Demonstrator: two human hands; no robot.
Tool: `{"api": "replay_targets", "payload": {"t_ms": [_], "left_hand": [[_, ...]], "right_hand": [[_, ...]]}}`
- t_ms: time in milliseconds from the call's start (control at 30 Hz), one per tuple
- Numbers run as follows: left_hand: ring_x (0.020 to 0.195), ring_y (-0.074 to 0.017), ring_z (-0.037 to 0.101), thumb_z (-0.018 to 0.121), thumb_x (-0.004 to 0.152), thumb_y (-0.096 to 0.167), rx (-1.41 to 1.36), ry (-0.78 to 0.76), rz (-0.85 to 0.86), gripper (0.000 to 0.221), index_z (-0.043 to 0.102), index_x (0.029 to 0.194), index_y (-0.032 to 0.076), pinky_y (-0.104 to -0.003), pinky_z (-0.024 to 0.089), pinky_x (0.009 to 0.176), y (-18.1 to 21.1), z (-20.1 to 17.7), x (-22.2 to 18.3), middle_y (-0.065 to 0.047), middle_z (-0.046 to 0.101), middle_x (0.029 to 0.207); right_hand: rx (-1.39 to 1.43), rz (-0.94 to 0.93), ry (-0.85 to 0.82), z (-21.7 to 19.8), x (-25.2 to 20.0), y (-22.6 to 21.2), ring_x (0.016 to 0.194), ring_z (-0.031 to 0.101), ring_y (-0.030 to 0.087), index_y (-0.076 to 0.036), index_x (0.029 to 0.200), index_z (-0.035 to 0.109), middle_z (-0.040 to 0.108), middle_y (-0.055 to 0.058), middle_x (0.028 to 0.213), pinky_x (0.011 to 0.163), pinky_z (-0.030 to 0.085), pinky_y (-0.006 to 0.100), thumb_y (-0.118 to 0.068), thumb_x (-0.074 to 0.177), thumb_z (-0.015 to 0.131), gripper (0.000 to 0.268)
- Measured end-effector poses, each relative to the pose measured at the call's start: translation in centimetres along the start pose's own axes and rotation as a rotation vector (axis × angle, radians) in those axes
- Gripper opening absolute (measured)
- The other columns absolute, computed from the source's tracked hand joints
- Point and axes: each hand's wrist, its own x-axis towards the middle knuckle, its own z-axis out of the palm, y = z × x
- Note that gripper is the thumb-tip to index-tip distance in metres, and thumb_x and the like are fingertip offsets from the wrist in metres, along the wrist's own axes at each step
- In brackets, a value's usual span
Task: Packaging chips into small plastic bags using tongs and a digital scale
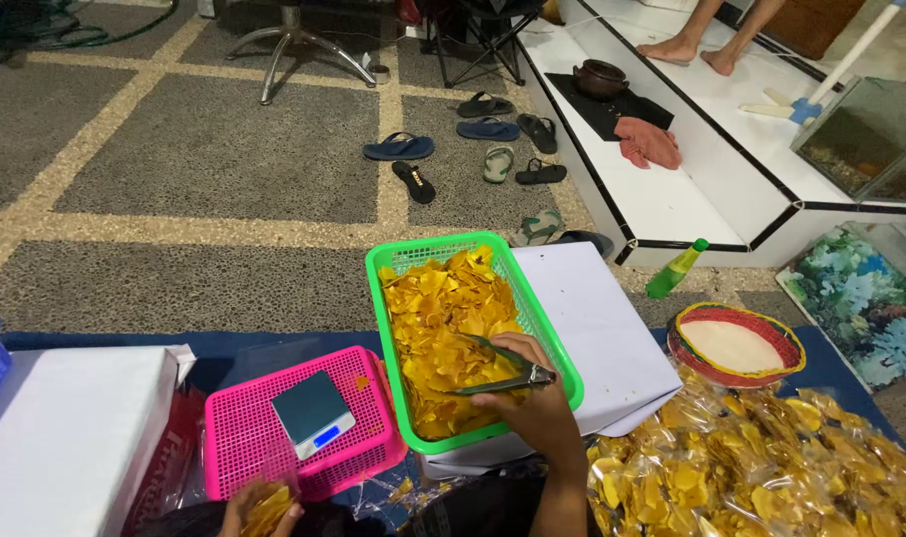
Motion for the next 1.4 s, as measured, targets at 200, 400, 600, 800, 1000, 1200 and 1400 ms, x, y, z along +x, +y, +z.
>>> {"api": "replay_targets", "payload": {"t_ms": [200, 400, 600, 800, 1000, 1200, 1400], "left_hand": [[0.099, -0.0244, 0.076, 0.086, 0.068, 0.000, 0.132, -0.049, 0.037, 0.078, 0.057, 0.140, 0.008, -0.034, 0.061, 0.092, 1.7, -0.6, 0.0, -0.018, 0.076, 0.113], [0.102, -0.0242, 0.075, 0.088, 0.070, 0.006, 0.257, -0.056, -0.084, 0.073, 0.061, 0.138, 0.010, -0.033, 0.059, 0.095, 5.9, -0.5, -0.2, -0.016, 0.076, 0.117], [0.101, -0.0239, 0.077, 0.087, 0.070, 0.004, 0.256, -0.074, -0.060, 0.071, 0.063, 0.137, 0.012, -0.032, 0.061, 0.093, 7.7, -0.6, -0.3, -0.013, 0.077, 0.116], [0.105, -0.0225, 0.075, 0.088, 0.071, 0.007, 0.330, -0.104, -0.251, 0.072, 0.064, 0.138, 0.013, -0.031, 0.057, 0.097, 11.2, -0.6, -0.2, -0.010, 0.078, 0.120], [0.098, -0.0188, 0.076, 0.092, 0.065, 0.010, 0.321, -0.055, -0.083, 0.069, 0.071, 0.130, 0.015, -0.029, 0.058, 0.095, 8.9, -0.9, -0.4, -0.008, 0.080, 0.109], [0.099, -0.0159, 0.075, 0.089, 0.068, 0.015, 0.218, -0.149, 0.021, 0.069, 0.066, 0.133, 0.011, -0.027, 0.057, 0.095, 4.9, -2.2, 0.3, -0.010, 0.078, 0.113], [0.102, -0.0174, 0.076, 0.091, 0.067, 0.016, 0.235, -0.153, -0.053, 0.069, 0.066, 0.131, 0.014, -0.028, 0.058, 0.096, 6.7, -2.4, 0.4, -0.009, 0.079, 0.114]], "right_hand": [[0.033, -0.030, -0.007, 0.8, 0.0, 0.2, 0.134, 0.056, 0.027, -0.006, 0.134, 0.058, 0.060, 0.012, 0.136, 0.117, 0.040, 0.037, -0.024, 0.072, 0.093, 0.073], [0.065, 0.123, -0.053, 0.8, 0.1, -0.8, 0.134, 0.057, 0.024, -0.009, 0.141, 0.054, 0.059, 0.008, 0.140, 0.115, 0.045, 0.034, -0.025, 0.075, 0.090, 0.076], [0.110, 0.219, -0.088, 0.6, 0.1, -1.6, 0.134, 0.057, 0.023, -0.013, 0.142, 0.054, 0.057, 0.006, 0.143, 0.114, 0.047, 0.035, -0.023, 0.073, 0.091, 0.078], [0.037, 0.080, -0.090, 0.5, -0.1, -1.0, 0.135, 0.055, 0.024, -0.009, 0.141, 0.053, 0.057, 0.009, 0.141, 0.115, 0.044, 0.034, -0.026, 0.077, 0.089, 0.075], [0.072, 0.077, -0.059, 0.5, -0.2, -0.8, 0.137, 0.055, 0.024, -0.010, 0.136, 0.057, 0.060, 0.009, 0.141, 0.117, 0.041, 0.035, -0.022, 0.073, 0.092, 0.073], [0.029, -0.075, -0.040, 0.7, -0.4, -0.4, 0.139, 0.055, 0.027, -0.005, 0.138, 0.056, 0.060, 0.012, 0.142, 0.119, 0.040, 0.039, -0.020, 0.071, 0.093, 0.078], [-0.250, -0.218, 0.097, 1.2, 0.0, 0.9, 0.106, 0.070, 0.024, -0.010, 0.108, 0.075, 0.075, 0.005, 0.108, 0.098, 0.054, 0.038, -0.029, 0.077, 0.088, 0.039]]}}
